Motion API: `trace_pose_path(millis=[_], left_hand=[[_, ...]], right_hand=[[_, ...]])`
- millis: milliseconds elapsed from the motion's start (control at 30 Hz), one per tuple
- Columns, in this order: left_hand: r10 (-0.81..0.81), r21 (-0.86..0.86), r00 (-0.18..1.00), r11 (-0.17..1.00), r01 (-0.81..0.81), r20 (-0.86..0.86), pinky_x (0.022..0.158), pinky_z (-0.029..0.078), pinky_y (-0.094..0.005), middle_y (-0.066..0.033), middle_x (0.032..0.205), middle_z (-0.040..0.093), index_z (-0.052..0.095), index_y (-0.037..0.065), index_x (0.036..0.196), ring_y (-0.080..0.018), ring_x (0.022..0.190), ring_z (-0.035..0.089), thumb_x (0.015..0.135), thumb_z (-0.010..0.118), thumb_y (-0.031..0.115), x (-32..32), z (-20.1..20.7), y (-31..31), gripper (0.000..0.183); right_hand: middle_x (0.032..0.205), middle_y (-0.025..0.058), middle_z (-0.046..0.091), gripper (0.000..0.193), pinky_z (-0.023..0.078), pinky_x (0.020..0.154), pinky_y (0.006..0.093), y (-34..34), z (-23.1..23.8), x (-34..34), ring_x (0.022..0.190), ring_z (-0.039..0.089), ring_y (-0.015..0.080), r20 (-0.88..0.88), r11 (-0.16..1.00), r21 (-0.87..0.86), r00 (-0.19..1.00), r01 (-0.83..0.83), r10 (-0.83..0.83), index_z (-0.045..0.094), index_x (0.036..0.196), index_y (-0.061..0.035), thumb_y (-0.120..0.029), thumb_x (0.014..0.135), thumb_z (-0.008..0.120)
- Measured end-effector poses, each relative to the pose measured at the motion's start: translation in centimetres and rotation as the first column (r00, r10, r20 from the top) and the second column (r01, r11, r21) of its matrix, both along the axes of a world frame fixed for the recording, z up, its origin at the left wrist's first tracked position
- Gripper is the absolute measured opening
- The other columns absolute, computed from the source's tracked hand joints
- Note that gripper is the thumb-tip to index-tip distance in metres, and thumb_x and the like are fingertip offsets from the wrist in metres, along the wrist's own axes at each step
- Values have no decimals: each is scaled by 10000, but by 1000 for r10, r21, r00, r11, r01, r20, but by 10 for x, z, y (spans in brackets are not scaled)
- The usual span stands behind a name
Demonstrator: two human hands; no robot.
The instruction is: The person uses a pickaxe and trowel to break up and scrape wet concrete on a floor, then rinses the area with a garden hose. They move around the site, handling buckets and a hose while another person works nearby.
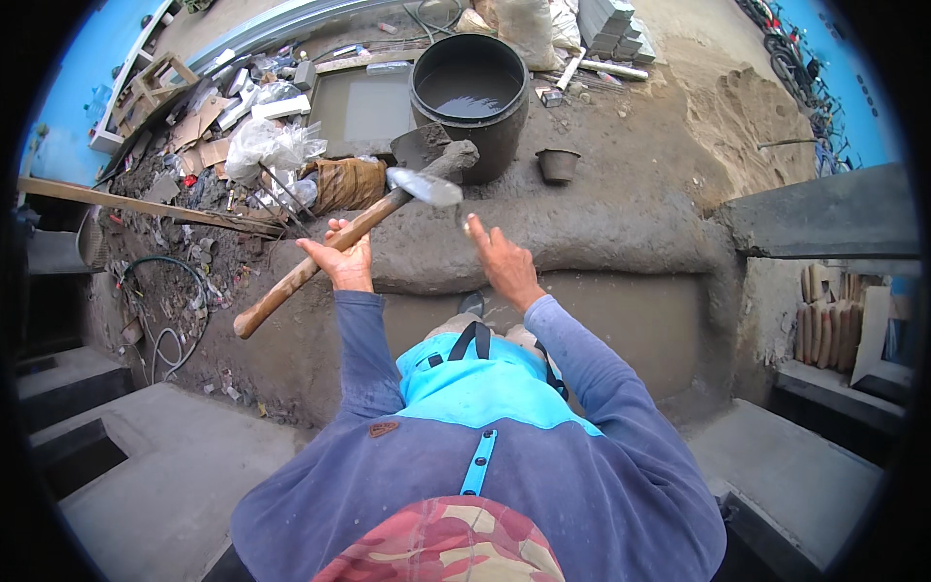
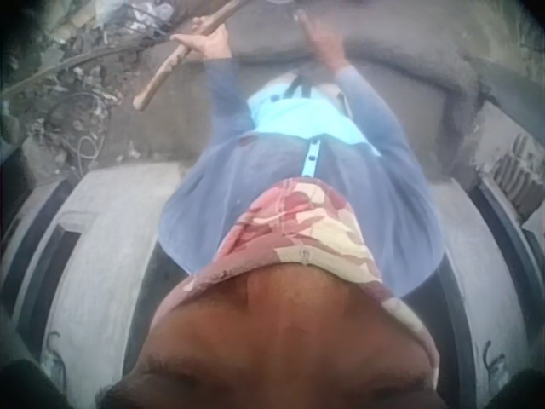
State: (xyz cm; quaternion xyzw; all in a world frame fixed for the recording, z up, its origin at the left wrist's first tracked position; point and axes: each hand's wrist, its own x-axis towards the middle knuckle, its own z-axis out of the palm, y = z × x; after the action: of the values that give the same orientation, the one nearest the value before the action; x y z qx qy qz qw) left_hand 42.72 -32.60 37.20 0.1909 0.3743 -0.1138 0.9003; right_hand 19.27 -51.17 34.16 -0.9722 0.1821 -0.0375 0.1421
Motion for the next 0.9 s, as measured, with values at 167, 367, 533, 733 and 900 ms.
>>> trace_pose_path(millis=[167, 367, 533, 733, 900], left_hand=[[-59, -69, 998, 996, 57, -28, 929, 494, -550, -108, 879, 659, 449, 108, 825, -258, 866, 604, 843, 504, 795, -11, -16, -2, 690], [-52, -74, 998, 996, 49, -42, 973, 493, -457, -126, 948, 648, 493, 75, 808, -255, 945, 595, 864, 546, 747, -26, -12, -12, 676], [-99, 82, 981, 993, 87, 166, 1002, 446, -443, -80, 805, 596, 486, 110, 740, -234, 851, 591, 876, 562, 723, -32, 13, -9, 632], [-136, 248, 881, 969, 22, 453, 877, 478, -385, -40, 686, 515, 485, 130, 686, -196, 742, 567, 902, 596, 651, -34, 53, -19, 575], [-158, 278, 819, 961, -1, 551, 824, 465, -327, -15, 694, 498, 475, 143, 702, -152, 711, 524, 927, 619, 581, -40, 76, -17, 513]], right_hand=[[919, 155, 582, 608, 528, 576, 547, 5, 2, 12, 694, 661, 415, 42, 954, 34, 954, 296, -298, 294, 1518, -219, -212, 971, 559], [913, 171, 613, 563, 531, 584, 549, 5, 2, 21, 703, 659, 430, 51, 979, -31, 978, 204, -202, 342, 1482, -201, -242, 971, 576], [937, 171, 651, 519, 542, 607, 542, -11, 22, 7, 725, 665, 429, 29, 976, 34, 976, 217, -218, 394, 1440, -202, -308, 970, 586], [891, 237, 688, 336, 514, 654, 543, -40, 53, 15, 772, 655, 461, 268, 970, 203, 945, 134, -187, 508, 1185, -92, -369, 996, 540], [802, 246, 682, 341, 496, 649, 574, -68, 58, 44, 771, 658, 468, -39, 983, 109, 989, 148, -144, 512, 1096, -81, -411, 1020, 473]])
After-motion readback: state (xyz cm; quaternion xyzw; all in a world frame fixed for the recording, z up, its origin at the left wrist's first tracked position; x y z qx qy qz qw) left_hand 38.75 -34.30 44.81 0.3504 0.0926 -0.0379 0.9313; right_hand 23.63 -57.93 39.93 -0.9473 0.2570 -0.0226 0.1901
